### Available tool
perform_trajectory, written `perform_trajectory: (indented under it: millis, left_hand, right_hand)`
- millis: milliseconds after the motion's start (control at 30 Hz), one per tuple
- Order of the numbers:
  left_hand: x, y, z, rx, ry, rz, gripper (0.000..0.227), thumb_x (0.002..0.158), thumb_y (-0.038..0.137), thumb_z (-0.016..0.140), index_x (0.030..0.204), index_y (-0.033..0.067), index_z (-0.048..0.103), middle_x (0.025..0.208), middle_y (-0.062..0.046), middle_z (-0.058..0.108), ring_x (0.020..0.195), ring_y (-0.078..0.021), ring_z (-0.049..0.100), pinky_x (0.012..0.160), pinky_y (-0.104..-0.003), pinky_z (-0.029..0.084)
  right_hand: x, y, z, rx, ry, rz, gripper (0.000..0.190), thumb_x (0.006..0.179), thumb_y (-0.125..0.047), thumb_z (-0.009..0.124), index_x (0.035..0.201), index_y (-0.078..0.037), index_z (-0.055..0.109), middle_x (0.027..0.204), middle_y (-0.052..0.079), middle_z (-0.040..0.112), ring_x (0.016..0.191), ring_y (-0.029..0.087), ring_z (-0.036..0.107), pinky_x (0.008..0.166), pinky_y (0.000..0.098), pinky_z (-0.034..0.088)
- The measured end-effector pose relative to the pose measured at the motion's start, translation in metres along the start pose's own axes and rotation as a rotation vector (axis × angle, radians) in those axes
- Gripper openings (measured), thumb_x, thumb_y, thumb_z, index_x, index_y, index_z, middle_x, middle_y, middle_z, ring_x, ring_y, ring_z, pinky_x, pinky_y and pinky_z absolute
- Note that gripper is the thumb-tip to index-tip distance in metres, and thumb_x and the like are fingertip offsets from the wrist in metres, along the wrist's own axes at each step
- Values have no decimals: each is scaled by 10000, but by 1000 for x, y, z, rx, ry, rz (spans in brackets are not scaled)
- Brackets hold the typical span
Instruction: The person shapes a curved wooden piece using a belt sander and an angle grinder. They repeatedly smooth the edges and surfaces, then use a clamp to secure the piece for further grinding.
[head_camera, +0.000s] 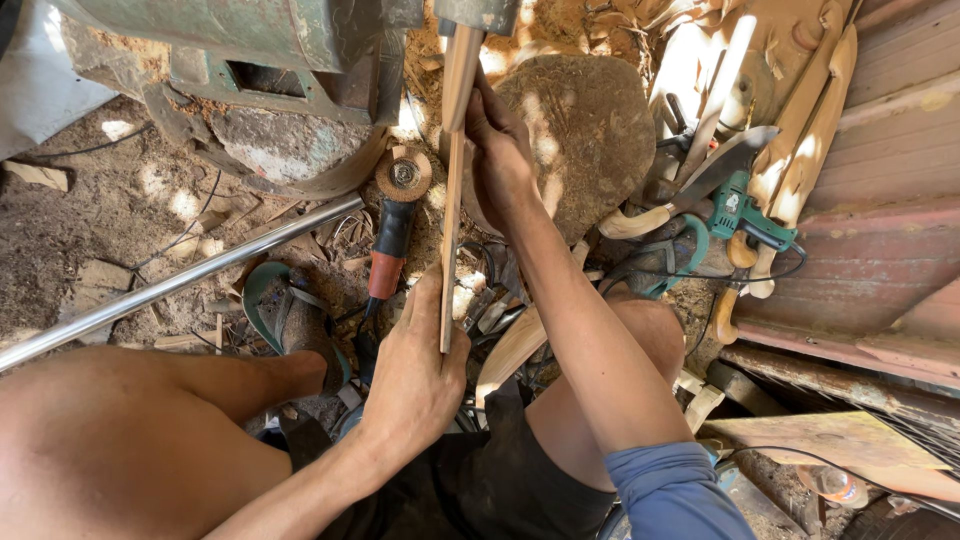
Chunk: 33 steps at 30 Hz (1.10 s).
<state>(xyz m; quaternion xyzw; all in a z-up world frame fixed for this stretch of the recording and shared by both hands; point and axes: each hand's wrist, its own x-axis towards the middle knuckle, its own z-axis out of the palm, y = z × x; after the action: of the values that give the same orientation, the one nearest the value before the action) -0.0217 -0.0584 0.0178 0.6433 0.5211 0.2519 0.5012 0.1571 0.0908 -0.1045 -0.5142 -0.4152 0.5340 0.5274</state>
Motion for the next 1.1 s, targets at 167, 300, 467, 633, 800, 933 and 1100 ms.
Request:
perform_trajectory:
  millis: [167, 300, 467, 633, 800, 933, 1100]
  left_hand:
    - [18, -3, 2, -45, -24, -85, 590, 888, 10, 549, 1443, -9, 351, 1166, -304, 609, 983, -494, 652, 811, -549, 521]
    - [34, -2, 2, -56, 1, -102, 573, 886, 15, 541, 1437, 0, 383, 1140, -301, 624, 981, -483, 661, 818, -530, 537]
    - [51, -1, 3, -17, -16, -132, 537, 881, 14, 541, 1405, 9, 426, 1104, -297, 651, 978, -486, 662, 829, -539, 516]
    - [67, 1, 3, -19, 32, -28, 554, 877, 14, 554, 1403, -53, 391, 1116, -318, 633, 957, -492, 653, 823, -542, 511]
    - [68, 4, 0, -26, -114, -288, 570, 911, 59, 505, 1461, 12, 362, 1005, -276, 668, 864, -416, 712, 813, -493, 542]
    - [49, 3, -2, -34, 14, -32, 564, 887, 16, 534, 1433, -29, 400, 1114, -286, 637, 939, -433, 678, 814, -504, 534]
    - [24, 0, -2, -20, -39, -113, 599, 881, 26, 543, 1458, 7, 380, 1087, -285, 643, 904, -454, 668, 783, -520, 521]
  right_hand:
    - [19, 6, -2, 21, 66, 66, 635, 1048, -328, 493, 1595, -60, 313, 1632, 177, 400, 1543, 337, 338, 1279, 542, 201]
    - [34, 12, -9, 2, 63, 65, 586, 1058, -333, 480, 1570, -70, 372, 1601, 152, 451, 1522, 313, 372, 1286, 523, 208]
    - [55, 24, -18, 123, 61, 3, 432, 1061, -228, 514, 1385, 53, 566, 1373, 212, 645, 1397, 287, 497, 1279, 463, 218]
    - [78, 37, -24, 207, 86, -2, 256, 1040, -78, 505, 1110, 111, 663, 1105, 239, 696, 1158, 283, 599, 1221, 467, 333]
    - [76, 25, -22, 201, 64, 6, 249, 990, -47, 459, 1066, 92, 651, 1118, 221, 718, 1207, 302, 645, 1234, 484, 361]
    - [49, 5, -10, -28, 91, 34, 403, 1076, -231, 446, 1279, 68, 622, 1329, 246, 660, 1345, 337, 567, 1259, 532, 258]
    - [22, -6, 5, 82, 85, 90, 619, 992, -373, 514, 1550, -139, 382, 1636, 146, 359, 1527, 326, 340, 1247, 563, 118]
